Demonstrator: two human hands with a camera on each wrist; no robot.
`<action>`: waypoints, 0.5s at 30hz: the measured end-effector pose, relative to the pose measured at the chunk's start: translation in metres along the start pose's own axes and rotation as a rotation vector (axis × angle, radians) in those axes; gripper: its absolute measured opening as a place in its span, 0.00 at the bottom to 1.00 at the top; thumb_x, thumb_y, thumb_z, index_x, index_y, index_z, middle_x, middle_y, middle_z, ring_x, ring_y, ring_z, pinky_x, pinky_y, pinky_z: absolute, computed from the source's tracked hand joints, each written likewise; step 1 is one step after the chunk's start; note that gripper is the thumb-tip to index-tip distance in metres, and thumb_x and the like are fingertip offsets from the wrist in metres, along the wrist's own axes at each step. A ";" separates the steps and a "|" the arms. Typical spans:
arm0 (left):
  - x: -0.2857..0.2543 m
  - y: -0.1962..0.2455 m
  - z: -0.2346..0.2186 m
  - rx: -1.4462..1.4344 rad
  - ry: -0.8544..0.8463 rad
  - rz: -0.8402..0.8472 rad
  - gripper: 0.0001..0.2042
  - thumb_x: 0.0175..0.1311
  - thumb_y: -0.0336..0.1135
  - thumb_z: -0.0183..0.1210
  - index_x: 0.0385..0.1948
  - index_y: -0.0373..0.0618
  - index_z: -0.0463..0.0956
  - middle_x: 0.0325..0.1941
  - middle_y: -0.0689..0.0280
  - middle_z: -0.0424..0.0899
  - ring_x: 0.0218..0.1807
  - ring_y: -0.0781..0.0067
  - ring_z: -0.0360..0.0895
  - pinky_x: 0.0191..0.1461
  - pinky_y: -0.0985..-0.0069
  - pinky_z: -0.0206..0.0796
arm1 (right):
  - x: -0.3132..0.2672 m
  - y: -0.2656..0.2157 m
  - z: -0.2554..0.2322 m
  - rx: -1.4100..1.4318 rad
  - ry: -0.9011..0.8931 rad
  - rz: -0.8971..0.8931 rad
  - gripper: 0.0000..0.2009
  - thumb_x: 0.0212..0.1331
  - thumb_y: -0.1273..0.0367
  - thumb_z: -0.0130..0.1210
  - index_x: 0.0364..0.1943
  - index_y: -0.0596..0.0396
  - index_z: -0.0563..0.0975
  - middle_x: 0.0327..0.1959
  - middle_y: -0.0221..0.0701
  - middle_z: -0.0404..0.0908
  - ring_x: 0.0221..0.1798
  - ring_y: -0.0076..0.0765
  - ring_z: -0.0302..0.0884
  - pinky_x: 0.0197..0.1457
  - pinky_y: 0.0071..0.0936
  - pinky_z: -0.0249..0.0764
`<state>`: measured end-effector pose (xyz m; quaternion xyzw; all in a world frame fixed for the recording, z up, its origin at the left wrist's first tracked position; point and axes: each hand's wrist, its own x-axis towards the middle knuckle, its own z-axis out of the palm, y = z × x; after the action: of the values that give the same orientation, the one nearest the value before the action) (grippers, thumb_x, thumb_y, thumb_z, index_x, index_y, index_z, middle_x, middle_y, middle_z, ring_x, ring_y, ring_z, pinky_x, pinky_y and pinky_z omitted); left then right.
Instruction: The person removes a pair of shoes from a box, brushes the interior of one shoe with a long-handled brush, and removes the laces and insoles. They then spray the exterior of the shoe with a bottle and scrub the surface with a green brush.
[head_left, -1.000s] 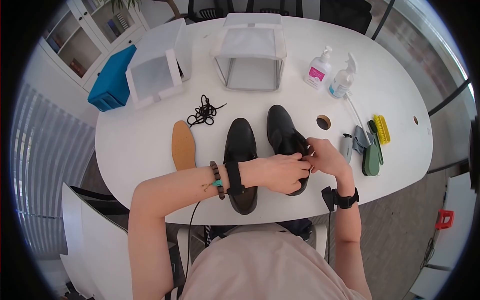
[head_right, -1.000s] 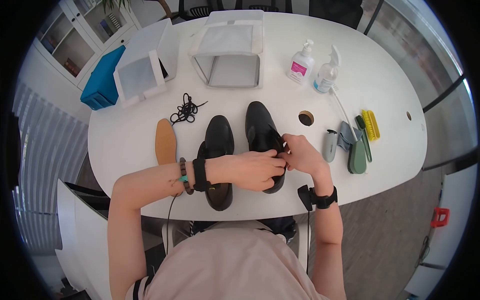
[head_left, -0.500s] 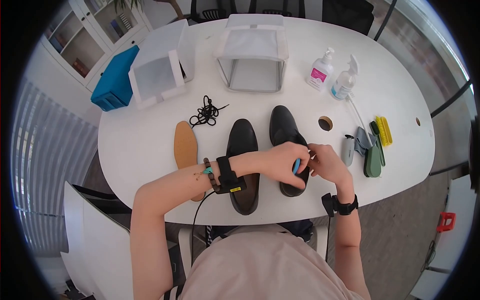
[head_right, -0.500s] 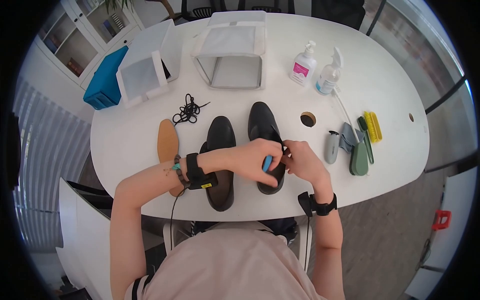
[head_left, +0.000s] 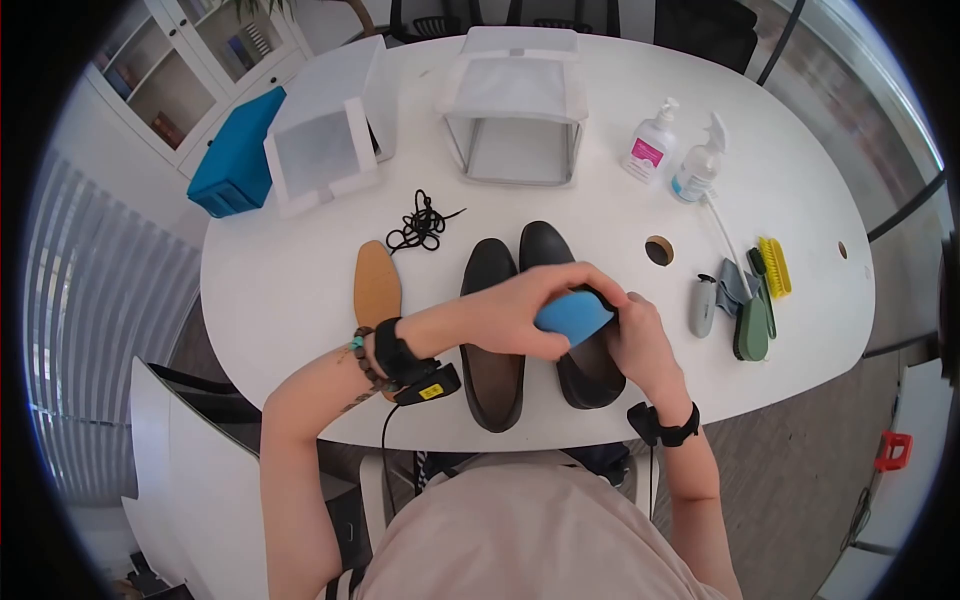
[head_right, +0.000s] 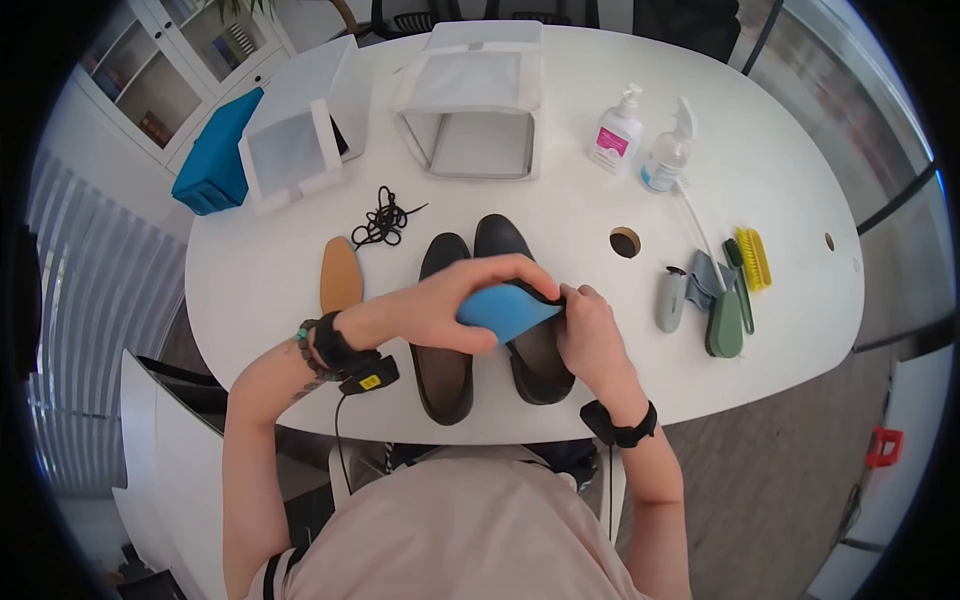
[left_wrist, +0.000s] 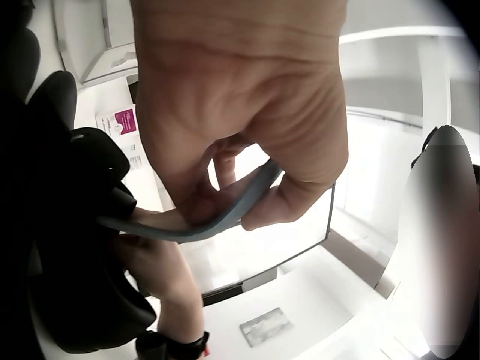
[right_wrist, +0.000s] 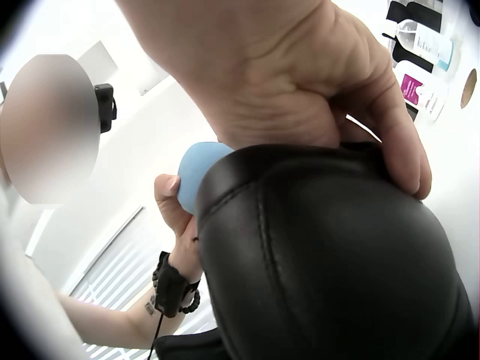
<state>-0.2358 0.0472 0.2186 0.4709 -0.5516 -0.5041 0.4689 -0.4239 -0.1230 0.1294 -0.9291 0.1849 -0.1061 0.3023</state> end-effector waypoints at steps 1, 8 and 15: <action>-0.006 0.005 -0.004 -0.015 0.045 0.052 0.29 0.56 0.33 0.64 0.65 0.42 0.79 0.65 0.62 0.81 0.68 0.66 0.77 0.74 0.66 0.67 | -0.001 -0.005 0.001 -0.009 0.031 0.016 0.25 0.55 0.84 0.57 0.61 0.70 0.81 0.43 0.60 0.83 0.48 0.72 0.83 0.55 0.56 0.81; -0.070 0.070 -0.027 -0.019 0.204 0.436 0.29 0.52 0.43 0.69 0.60 0.44 0.85 0.55 0.55 0.86 0.56 0.61 0.78 0.58 0.67 0.71 | -0.001 -0.008 0.003 -0.023 0.050 -0.020 0.31 0.53 0.85 0.56 0.67 0.74 0.76 0.45 0.59 0.83 0.49 0.71 0.83 0.56 0.57 0.81; -0.182 0.109 -0.048 0.294 0.440 0.700 0.30 0.49 0.32 0.65 0.61 0.42 0.84 0.58 0.47 0.84 0.50 0.62 0.81 0.54 0.73 0.76 | -0.002 -0.014 -0.002 0.025 0.039 -0.038 0.30 0.54 0.86 0.52 0.67 0.74 0.76 0.43 0.57 0.82 0.48 0.69 0.82 0.56 0.57 0.80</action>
<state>-0.1718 0.2271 0.3226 0.4135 -0.6308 -0.1184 0.6458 -0.4227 -0.1123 0.1388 -0.9263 0.1715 -0.1323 0.3083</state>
